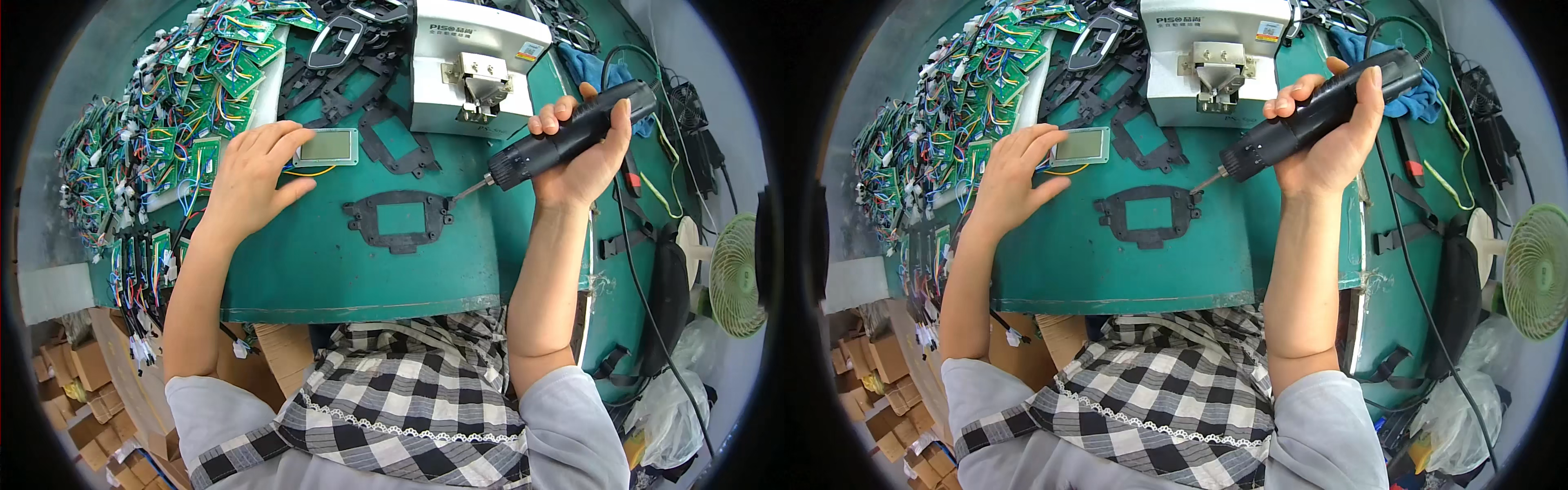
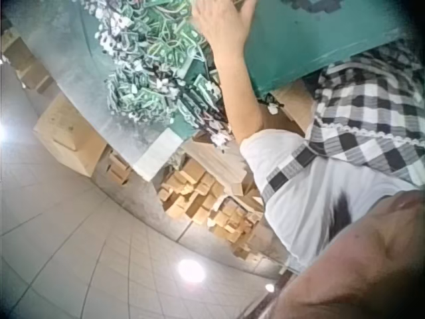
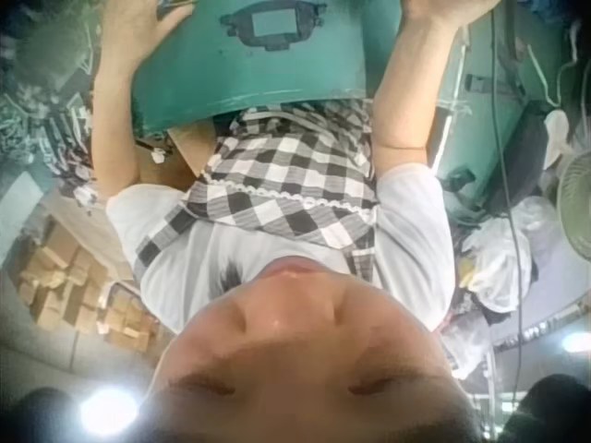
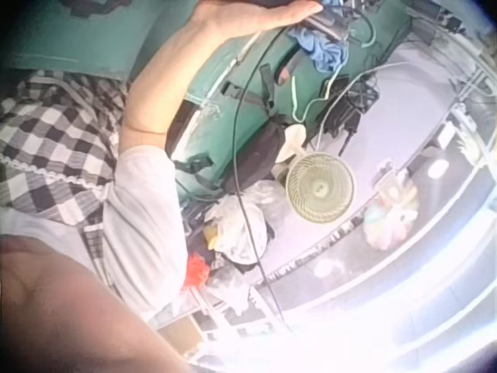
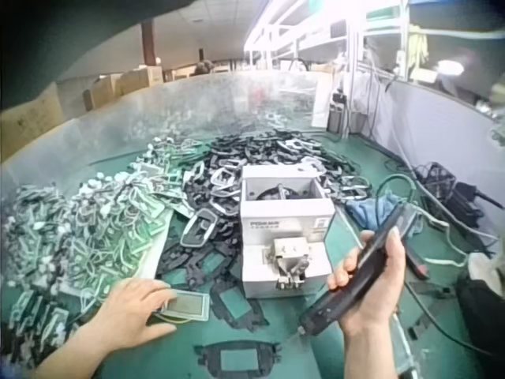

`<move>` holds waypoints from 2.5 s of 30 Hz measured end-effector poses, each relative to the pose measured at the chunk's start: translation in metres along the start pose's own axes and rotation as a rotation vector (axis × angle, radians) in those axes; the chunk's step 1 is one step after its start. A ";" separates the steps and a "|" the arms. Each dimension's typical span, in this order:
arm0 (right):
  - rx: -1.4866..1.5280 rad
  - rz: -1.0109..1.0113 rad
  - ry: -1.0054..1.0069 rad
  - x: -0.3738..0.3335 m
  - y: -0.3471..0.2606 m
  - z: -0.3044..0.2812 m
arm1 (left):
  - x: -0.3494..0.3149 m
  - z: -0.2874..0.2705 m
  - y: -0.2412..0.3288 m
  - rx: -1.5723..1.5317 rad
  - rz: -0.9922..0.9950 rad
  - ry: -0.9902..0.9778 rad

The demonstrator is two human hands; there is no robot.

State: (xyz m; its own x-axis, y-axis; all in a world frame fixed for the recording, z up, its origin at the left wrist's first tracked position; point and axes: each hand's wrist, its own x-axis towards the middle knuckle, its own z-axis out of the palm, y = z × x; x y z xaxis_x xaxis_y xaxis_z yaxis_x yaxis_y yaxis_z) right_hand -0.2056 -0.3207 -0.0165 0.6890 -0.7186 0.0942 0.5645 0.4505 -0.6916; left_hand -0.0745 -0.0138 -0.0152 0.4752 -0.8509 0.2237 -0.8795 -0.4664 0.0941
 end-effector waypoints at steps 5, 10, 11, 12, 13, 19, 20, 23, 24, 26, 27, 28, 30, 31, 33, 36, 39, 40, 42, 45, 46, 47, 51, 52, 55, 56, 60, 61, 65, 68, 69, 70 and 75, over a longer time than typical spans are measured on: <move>0.064 0.063 -0.204 0.000 0.006 0.001 | 0.001 0.011 -0.022 0.089 -0.010 0.199; -0.035 0.051 -0.530 -0.013 0.000 0.012 | 0.022 -0.030 0.005 -0.673 -0.416 0.232; -0.170 0.126 -0.526 -0.019 -0.003 0.019 | 0.026 -0.039 0.015 -0.649 -0.351 0.152; -0.245 0.169 -0.585 -0.020 0.000 0.023 | 0.029 -0.047 0.030 -0.627 -0.283 0.075; -0.379 0.212 -0.565 -0.028 -0.003 0.032 | 0.032 -0.048 0.041 -0.625 -0.195 -0.001; -0.519 0.179 -0.606 -0.035 0.011 0.043 | 0.040 -0.040 0.053 -0.727 -0.246 -0.123; -0.530 0.168 -0.573 -0.035 0.009 0.044 | 0.042 -0.038 0.054 -0.721 -0.257 -0.084; -0.513 0.246 -0.486 -0.034 0.007 0.045 | 0.040 -0.042 0.066 -0.354 -0.070 0.241; -0.497 0.276 -0.439 -0.034 0.006 0.043 | 0.039 -0.046 0.076 -0.205 0.063 0.315; -0.455 0.307 -0.476 -0.033 0.007 0.039 | 0.033 -0.044 0.089 -0.052 0.181 0.285; -0.427 0.326 -0.506 -0.033 0.007 0.039 | 0.027 -0.040 0.089 -0.121 0.110 0.243; -0.437 0.300 -0.538 -0.036 0.007 0.041 | 0.023 -0.030 0.086 -0.199 0.042 0.205; -0.471 0.294 -0.544 -0.038 0.009 0.043 | 0.015 -0.018 0.083 -0.354 -0.049 0.178; -0.476 0.310 -0.545 -0.039 0.007 0.044 | 0.014 -0.017 0.082 -0.394 -0.080 0.184; -0.458 0.330 -0.573 -0.038 0.009 0.045 | 0.014 -0.018 0.082 -0.467 -0.148 0.195; -0.393 0.319 -0.507 -0.035 0.004 0.041 | 0.002 -0.010 0.075 -0.463 -0.156 0.222; -0.266 0.235 -0.396 -0.024 -0.010 0.030 | -0.017 0.007 0.084 -0.500 -0.099 0.142; -0.188 0.190 -0.386 -0.022 -0.010 0.028 | -0.021 0.013 0.090 -0.432 -0.065 0.123; -0.043 0.140 -0.346 -0.019 -0.011 0.028 | -0.022 0.026 0.094 -0.331 0.003 0.099; -0.034 0.101 -0.299 -0.020 -0.007 0.030 | -0.016 0.040 0.092 -0.298 0.064 0.082; -0.083 0.102 -0.285 -0.019 -0.006 0.027 | -0.014 0.040 0.092 -0.330 0.061 0.075; -0.203 -0.020 -0.380 -0.018 -0.012 0.025 | -0.013 0.038 0.091 -0.340 0.048 0.069; -0.451 -0.365 -0.323 0.000 -0.044 0.026 | -0.010 0.037 0.090 -0.316 0.107 0.112; -0.404 -0.411 -0.245 0.004 -0.047 0.032 | -0.011 0.036 0.089 -0.310 0.100 0.138; -0.236 -0.600 -0.103 0.000 -0.040 0.079 | -0.015 0.038 0.084 -0.314 0.069 0.229; -0.150 -0.596 -0.087 -0.003 -0.037 0.089 | -0.016 0.039 0.081 -0.322 0.048 0.267; -0.292 -0.794 -0.299 0.019 -0.022 0.086 | -0.017 0.036 0.074 -0.329 -0.044 0.312; -0.322 -0.813 -0.323 0.021 -0.020 0.085 | -0.017 0.035 0.073 -0.324 -0.062 0.313; -0.396 -0.823 -0.366 0.022 -0.012 0.085 | -0.019 0.039 0.069 -0.402 -0.120 0.316; -0.420 -0.814 -0.334 0.019 -0.009 0.087 | -0.018 0.041 0.069 -0.374 -0.110 0.340; -0.424 -0.812 -0.327 0.019 -0.008 0.088 | -0.018 0.041 0.069 -0.370 -0.110 0.342; -0.426 -0.810 -0.321 0.019 -0.007 0.089 | -0.018 0.040 0.068 -0.366 -0.110 0.344; -0.447 -0.807 -0.365 0.022 -0.006 0.090 | -0.017 0.038 0.069 -0.345 -0.106 0.355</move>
State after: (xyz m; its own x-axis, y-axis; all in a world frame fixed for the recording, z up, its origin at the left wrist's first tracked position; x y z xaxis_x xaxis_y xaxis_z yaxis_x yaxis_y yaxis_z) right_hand -0.1532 -0.2916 0.0537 0.3138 -0.4809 0.8187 0.7545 -0.3972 -0.5225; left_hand -0.1419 -0.0407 -0.0498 0.5773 -0.6409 0.5060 -0.8123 -0.3878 0.4356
